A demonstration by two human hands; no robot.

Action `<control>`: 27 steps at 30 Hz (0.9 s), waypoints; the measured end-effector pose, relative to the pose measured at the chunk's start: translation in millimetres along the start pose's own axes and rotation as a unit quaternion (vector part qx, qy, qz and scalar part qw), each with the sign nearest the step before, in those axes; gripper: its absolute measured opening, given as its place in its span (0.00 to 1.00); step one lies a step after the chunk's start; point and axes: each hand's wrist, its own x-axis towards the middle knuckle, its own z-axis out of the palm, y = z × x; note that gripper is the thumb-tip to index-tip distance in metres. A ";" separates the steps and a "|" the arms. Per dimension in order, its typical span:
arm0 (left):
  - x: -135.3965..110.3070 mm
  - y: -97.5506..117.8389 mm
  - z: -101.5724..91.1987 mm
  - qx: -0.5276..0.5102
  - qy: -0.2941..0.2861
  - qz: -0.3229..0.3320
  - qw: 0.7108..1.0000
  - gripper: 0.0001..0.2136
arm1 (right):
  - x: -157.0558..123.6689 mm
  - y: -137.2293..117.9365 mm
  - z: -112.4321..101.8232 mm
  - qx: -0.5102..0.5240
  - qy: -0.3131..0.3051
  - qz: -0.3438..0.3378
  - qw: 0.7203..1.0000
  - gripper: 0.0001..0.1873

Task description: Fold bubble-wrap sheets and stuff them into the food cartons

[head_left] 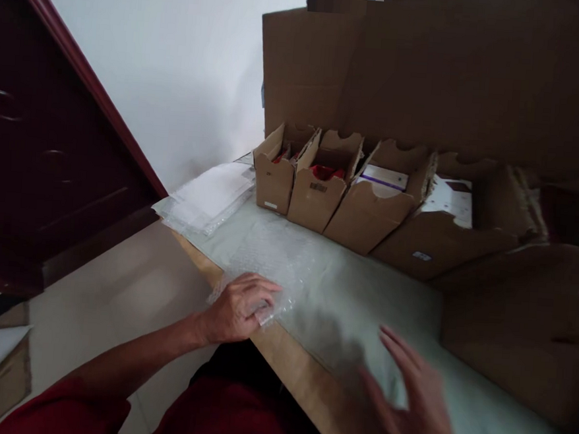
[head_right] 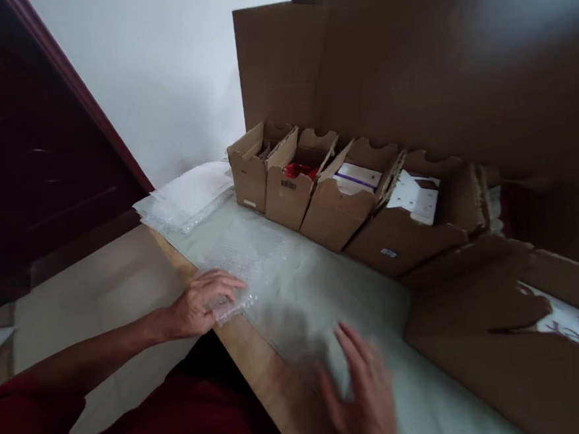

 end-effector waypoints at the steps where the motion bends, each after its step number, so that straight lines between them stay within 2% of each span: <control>1: -2.5 8.7 4.0 -0.023 -0.009 0.011 1.000 0.06 | 7.2 -6.3 13.3 -0.007 -0.007 -0.041 0.999 0.25; 2: -5.2 17.0 6.5 -0.043 -0.016 0.018 0.999 0.06 | 16.6 -12.9 27.3 -0.014 -0.015 -0.095 0.995 0.29; 5: -15.6 36.2 6.7 -0.086 -0.040 0.020 0.995 0.08 | 50.4 -26.0 65.0 -0.042 -0.067 -0.147 0.986 0.30; 7: -25.4 40.7 4.3 -0.090 -0.053 0.009 0.995 0.08 | 68.5 -23.7 79.3 -0.047 -0.079 -0.133 0.987 0.20; 9: -37.5 38.2 2.8 -0.069 -0.054 -0.015 0.996 0.08 | 77.6 -13.6 82.7 -0.036 -0.064 -0.112 0.991 0.10; 10: -44.0 34.9 2.5 -0.050 -0.050 -0.033 0.997 0.08 | 78.6 -7.2 81.0 -0.029 -0.052 -0.105 0.993 0.09; 13: -59.4 21.6 0.3 -0.007 -0.022 -0.087 0.996 0.09 | 71.8 10.6 67.6 -0.022 -0.021 -0.103 0.994 0.09; 16: -59.6 8.7 -8.9 -0.014 0.006 -0.127 0.992 0.11 | 61.9 21.3 51.2 -0.033 -0.004 -0.106 0.994 0.09; 22: -20.4 -8.2 -27.9 -0.055 0.015 -0.171 0.984 0.10 | 58.9 21.4 8.3 -0.009 0.028 -0.079 0.996 0.08; 25: -5.6 -13.4 -22.9 -0.118 0.007 -0.210 0.971 0.07 | 53.4 14.8 -26.9 0.043 0.014 -0.045 0.998 0.07; 27: -2.7 -18.0 -14.6 -0.174 -0.021 -0.258 0.950 0.04 | 43.9 16.0 -48.1 0.092 -0.026 0.026 0.995 0.09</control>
